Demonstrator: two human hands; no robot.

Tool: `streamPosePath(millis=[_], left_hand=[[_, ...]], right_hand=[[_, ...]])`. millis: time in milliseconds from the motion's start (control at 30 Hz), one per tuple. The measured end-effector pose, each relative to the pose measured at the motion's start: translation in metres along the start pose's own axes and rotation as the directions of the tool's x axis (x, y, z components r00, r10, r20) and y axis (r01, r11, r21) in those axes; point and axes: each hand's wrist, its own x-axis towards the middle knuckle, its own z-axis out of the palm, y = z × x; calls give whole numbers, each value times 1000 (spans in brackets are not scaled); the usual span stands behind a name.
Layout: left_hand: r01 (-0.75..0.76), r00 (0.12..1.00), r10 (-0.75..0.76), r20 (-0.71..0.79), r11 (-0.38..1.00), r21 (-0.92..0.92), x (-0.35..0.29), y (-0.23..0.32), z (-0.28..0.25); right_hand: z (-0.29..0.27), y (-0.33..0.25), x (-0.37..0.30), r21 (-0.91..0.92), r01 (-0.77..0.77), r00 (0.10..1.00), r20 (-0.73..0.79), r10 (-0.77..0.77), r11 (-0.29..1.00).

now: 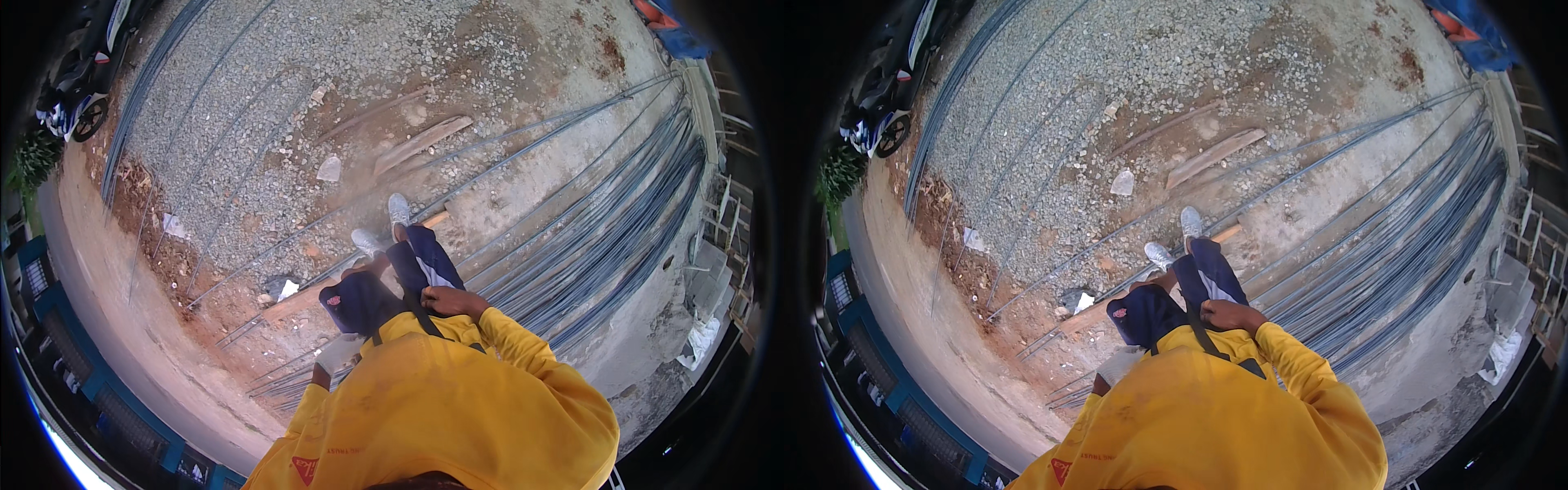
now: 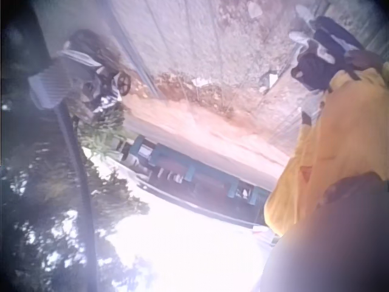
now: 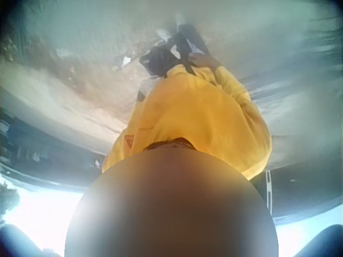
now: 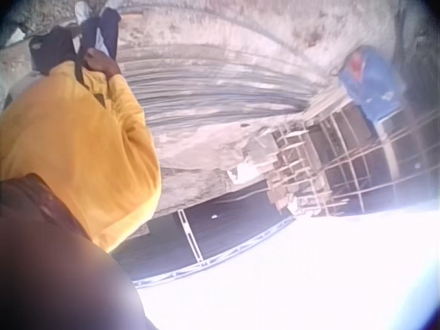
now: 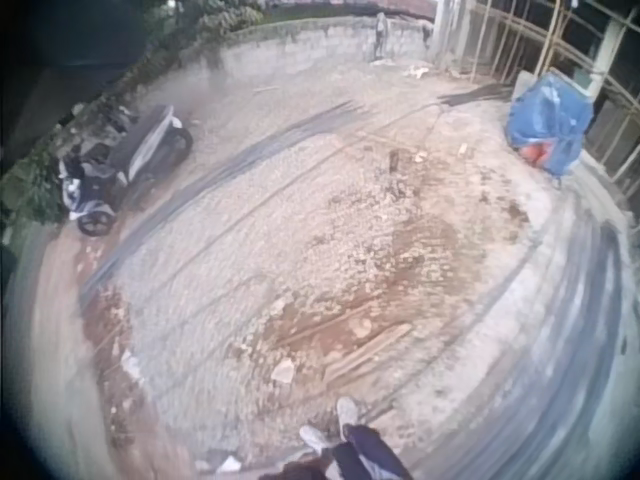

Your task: The person uses a sledgehammer to repeatedly strike a long metal rod laid on a gravel surface. They reposition the rod and continue hammering along its length. A second person briefly appears nearby but does not assist.

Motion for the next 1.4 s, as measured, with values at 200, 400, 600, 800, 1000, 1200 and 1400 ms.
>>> streamPosePath(millis=[200,400,600,800,1000,1200,1400], left_hand=[[34,991,-12,135,986,-162,38,23,-48],[-341,669,16,-743,895,-287,250,50,-218],[-56,672,532,-515,730,682,471,109,-320],[-194,477,876,77,20,981,643,190,-315],[-194,475,847,239,-164,967,741,216,-264],[56,699,700,147,-259,964,774,225,-261],[-131,503,831,239,-200,971,760,212,-278]], right_hand=[[-51,44,42,817,-134,988,65,142,561],[-114,188,180,841,452,617,-535,578,296],[-143,330,308,875,167,632,-449,631,455],[-216,415,431,795,107,619,-523,586,597],[-288,493,539,711,308,341,-703,624,632],[-323,526,597,601,378,98,-782,615,704],[-323,521,592,611,539,160,-750,641,580]])
